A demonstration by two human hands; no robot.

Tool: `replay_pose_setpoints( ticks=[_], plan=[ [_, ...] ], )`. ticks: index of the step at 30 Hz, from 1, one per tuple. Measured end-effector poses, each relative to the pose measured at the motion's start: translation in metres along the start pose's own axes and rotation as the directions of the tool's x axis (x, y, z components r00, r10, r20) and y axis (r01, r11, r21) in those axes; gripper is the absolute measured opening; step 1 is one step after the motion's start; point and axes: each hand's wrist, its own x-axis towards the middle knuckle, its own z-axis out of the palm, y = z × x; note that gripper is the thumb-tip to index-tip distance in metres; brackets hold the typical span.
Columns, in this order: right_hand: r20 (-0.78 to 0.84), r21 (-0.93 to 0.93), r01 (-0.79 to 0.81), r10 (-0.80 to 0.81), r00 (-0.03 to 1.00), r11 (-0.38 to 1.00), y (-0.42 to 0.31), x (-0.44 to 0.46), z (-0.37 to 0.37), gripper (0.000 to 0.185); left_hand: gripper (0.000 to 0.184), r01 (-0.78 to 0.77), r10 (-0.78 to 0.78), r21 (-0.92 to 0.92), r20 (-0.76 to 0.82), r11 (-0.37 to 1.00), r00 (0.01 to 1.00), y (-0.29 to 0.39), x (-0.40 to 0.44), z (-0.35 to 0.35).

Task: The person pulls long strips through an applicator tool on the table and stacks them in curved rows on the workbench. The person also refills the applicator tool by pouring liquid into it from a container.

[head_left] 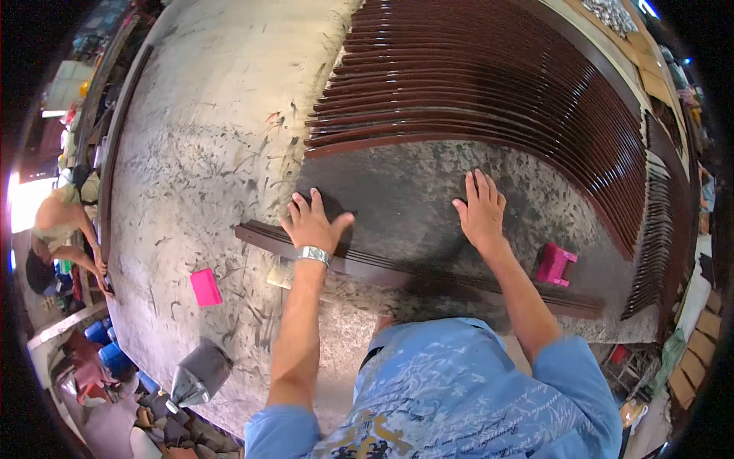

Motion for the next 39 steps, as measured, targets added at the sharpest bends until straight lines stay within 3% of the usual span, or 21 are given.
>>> replay_pose_setpoints(
  ticks=[2, 4, 5, 9, 14, 17, 23, 26, 32, 35, 39],
  plan=[
    [0.011, 0.008, -0.003, 0.003, 1.0, 1.0, 0.0, -0.001, 0.001, 0.063, 0.065, 0.095, -0.076, -0.273, 0.077, 0.957, 0.994, -0.019, 0.03, -0.032],
    [0.016, -0.005, 0.0, 0.0, 1.0, 1.0, 0.001, -0.003, 0.002, 0.064, 0.029, -0.083, -0.113, -0.506, -0.345, 0.858, 0.932, -0.05, 0.067, -0.015],
    [0.039, -0.032, -0.009, 0.01, 0.999, 0.999, 0.001, -0.003, 0.005, 0.065, 0.025, -0.121, -0.099, -0.521, -0.374, 0.845, 0.922, -0.057, 0.082, -0.016],
    [0.069, -0.028, -0.017, 0.019, 0.997, 0.999, 0.002, -0.003, 0.003, 0.065, 0.024, -0.237, -0.002, -0.544, -0.402, 0.805, 0.916, -0.062, 0.131, -0.023],
    [0.06, -0.048, -0.004, 0.007, 0.998, 0.999, 0.002, -0.004, 0.005, 0.064, 0.023, -0.305, 0.175, -0.505, -0.289, 0.807, 0.941, -0.061, 0.168, -0.016],
    [0.045, -0.066, -0.002, 0.005, 0.999, 0.998, 0.004, -0.004, 0.007, 0.064, 0.023, -0.272, 0.202, -0.579, -0.184, 0.768, 0.962, -0.058, 0.177, -0.014],
    [0.06, -0.068, -0.009, 0.014, 0.998, 0.998, 0.001, -0.004, 0.005, 0.064, 0.02, -0.313, 0.259, -0.555, -0.175, 0.771, 0.95, -0.053, 0.18, -0.016],
    [0.079, -0.075, -0.011, 0.017, 0.997, 0.997, 0.002, -0.003, 0.005, 0.064, 0.019, -0.41, 0.333, -0.434, -0.246, 0.802, 0.91, -0.055, 0.176, -0.019],
    [0.083, -0.054, -0.018, 0.023, 0.996, 0.998, 0.002, -0.003, 0.006, 0.065, 0.018, -0.421, 0.337, -0.388, -0.268, 0.82, 0.903, -0.052, 0.167, -0.024],
    [0.084, -0.057, -0.018, 0.023, 0.996, 0.998, 0.003, -0.003, 0.007, 0.065, 0.018, -0.304, 0.248, -0.454, -0.181, 0.838, 0.952, -0.042, 0.16, -0.034],
    [0.063, -0.06, -0.011, 0.015, 0.998, 0.998, 0.002, -0.003, 0.007, 0.064, 0.023, -0.31, 0.246, -0.46, -0.195, 0.832, 0.949, -0.045, 0.167, -0.024]
  ],
)
